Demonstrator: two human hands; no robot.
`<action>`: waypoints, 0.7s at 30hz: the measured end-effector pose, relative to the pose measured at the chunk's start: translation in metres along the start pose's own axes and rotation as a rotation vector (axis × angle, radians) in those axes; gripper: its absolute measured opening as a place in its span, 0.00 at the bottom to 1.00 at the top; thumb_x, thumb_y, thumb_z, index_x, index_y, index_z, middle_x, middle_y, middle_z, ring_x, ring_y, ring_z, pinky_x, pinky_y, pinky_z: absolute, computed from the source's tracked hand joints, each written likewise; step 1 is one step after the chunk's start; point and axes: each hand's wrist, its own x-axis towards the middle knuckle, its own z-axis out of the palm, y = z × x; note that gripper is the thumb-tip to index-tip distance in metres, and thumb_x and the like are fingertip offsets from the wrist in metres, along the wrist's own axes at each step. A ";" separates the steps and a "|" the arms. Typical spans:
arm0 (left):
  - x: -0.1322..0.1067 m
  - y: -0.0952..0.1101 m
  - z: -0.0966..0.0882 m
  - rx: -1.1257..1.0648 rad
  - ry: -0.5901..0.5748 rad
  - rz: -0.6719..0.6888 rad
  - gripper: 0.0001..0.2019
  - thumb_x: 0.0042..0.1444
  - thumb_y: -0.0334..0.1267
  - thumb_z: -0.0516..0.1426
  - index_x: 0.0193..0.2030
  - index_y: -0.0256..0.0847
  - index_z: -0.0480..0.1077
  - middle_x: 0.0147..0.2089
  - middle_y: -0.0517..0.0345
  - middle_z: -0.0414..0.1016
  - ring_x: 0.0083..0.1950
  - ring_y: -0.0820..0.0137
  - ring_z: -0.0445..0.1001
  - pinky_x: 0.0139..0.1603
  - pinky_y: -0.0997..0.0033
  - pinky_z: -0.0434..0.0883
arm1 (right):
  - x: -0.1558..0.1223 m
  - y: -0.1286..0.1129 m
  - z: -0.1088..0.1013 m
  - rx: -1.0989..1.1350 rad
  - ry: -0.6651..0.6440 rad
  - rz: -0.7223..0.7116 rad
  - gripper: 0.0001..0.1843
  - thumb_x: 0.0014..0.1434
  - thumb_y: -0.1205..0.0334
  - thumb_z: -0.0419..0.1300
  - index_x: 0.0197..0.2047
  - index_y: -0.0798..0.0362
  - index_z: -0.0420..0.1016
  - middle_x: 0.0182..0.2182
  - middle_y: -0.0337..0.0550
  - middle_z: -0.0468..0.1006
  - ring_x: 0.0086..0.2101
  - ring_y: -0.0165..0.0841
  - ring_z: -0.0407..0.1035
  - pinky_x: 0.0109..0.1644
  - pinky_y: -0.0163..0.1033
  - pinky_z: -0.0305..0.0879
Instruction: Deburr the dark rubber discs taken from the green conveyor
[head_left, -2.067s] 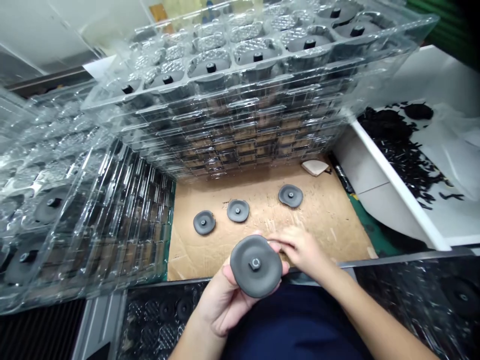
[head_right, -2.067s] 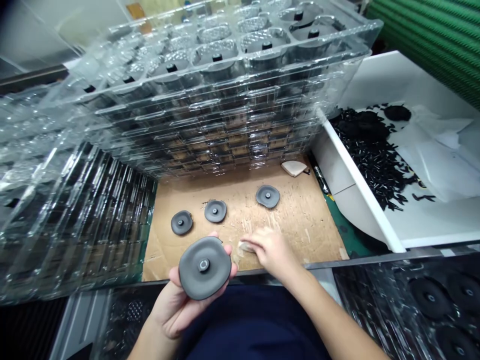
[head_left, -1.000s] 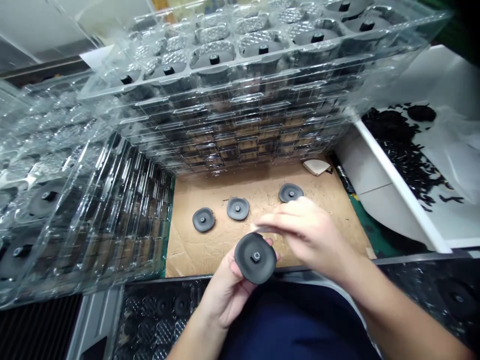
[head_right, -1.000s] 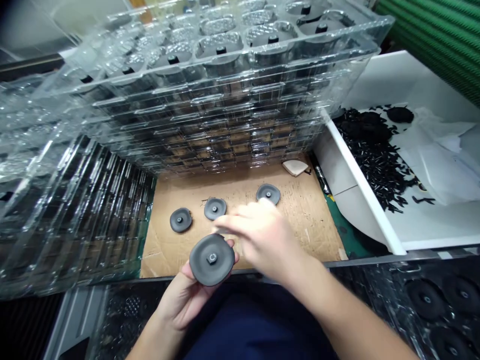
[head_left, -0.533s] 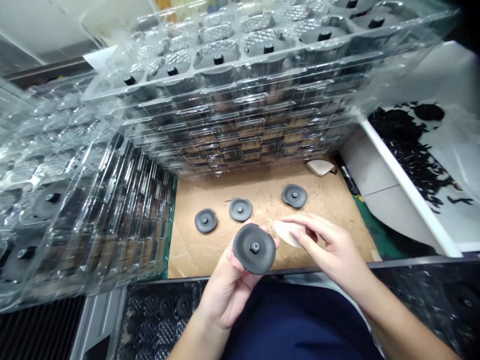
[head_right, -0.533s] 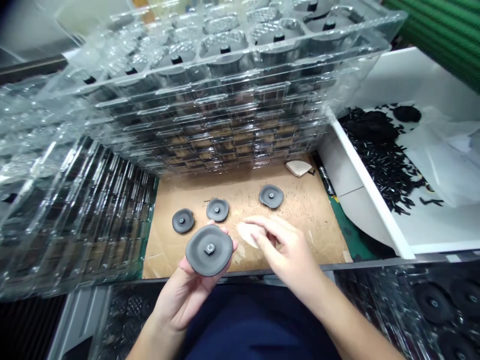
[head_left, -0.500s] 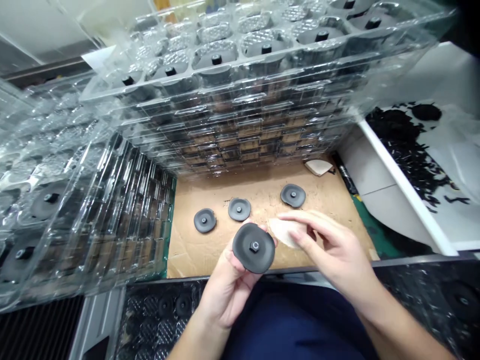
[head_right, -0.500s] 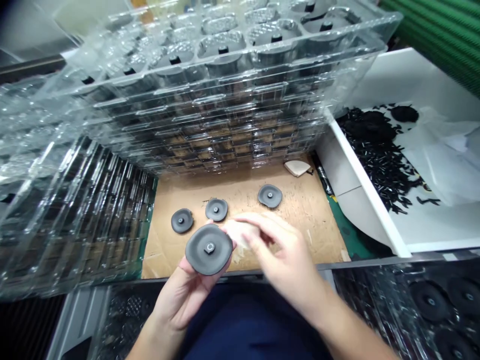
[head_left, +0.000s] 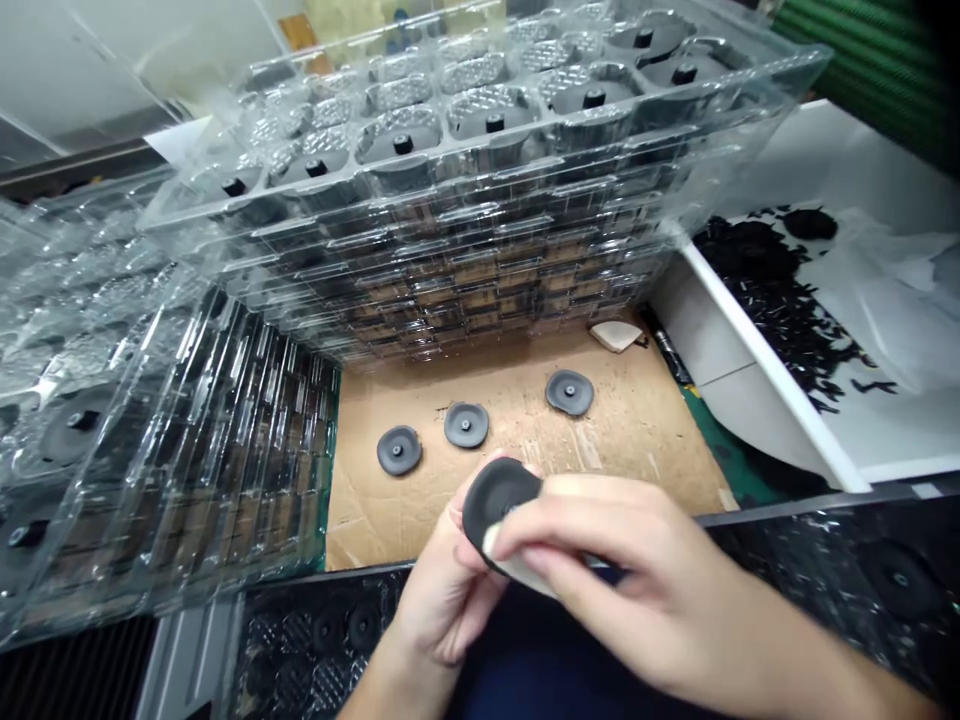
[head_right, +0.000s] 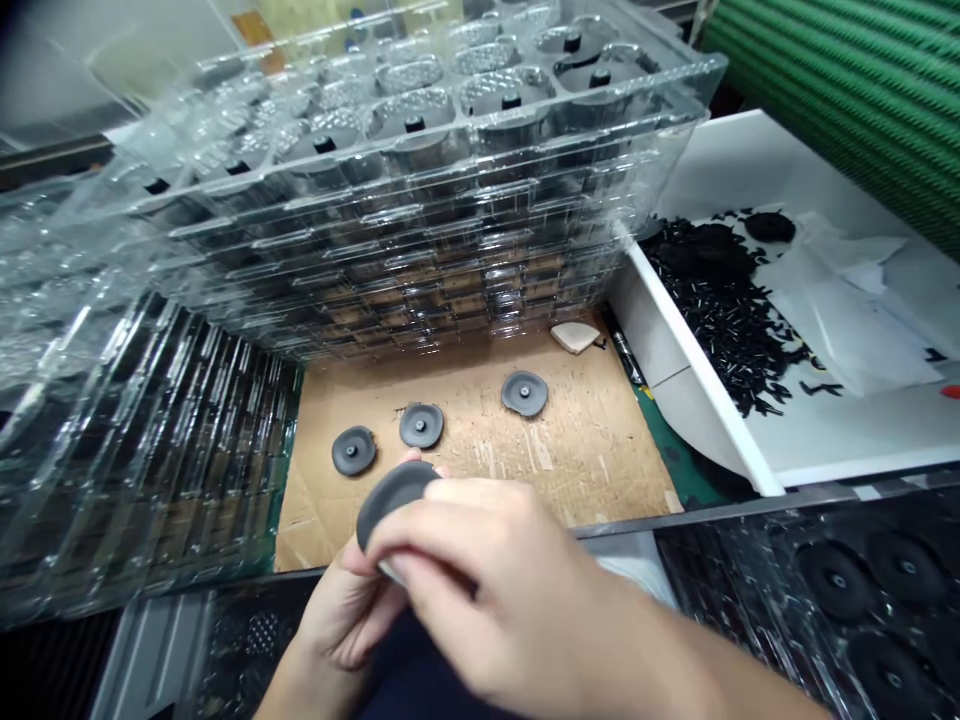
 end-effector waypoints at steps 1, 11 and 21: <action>0.000 0.000 -0.001 -0.011 -0.005 -0.011 0.28 0.39 0.33 0.69 0.51 0.45 0.72 0.47 0.54 0.79 0.51 0.63 0.75 0.50 0.71 0.72 | -0.005 0.000 -0.006 -0.005 -0.043 0.063 0.10 0.60 0.73 0.54 0.38 0.53 0.75 0.30 0.35 0.78 0.30 0.24 0.71 0.35 0.27 0.65; -0.001 0.005 0.000 -0.040 -0.150 -0.004 0.25 0.45 0.34 0.66 0.52 0.41 0.71 0.46 0.53 0.80 0.46 0.67 0.78 0.49 0.75 0.72 | 0.002 0.032 -0.012 -0.182 0.215 -0.221 0.14 0.62 0.74 0.51 0.43 0.52 0.76 0.34 0.41 0.79 0.33 0.31 0.70 0.37 0.37 0.64; -0.005 0.006 -0.012 -0.191 -0.289 -0.024 0.21 0.47 0.47 0.62 0.48 0.42 0.75 0.51 0.55 0.79 0.52 0.60 0.75 0.55 0.65 0.71 | -0.039 0.133 0.038 -0.188 0.368 0.228 0.13 0.60 0.62 0.54 0.42 0.51 0.78 0.45 0.51 0.73 0.40 0.39 0.72 0.44 0.48 0.70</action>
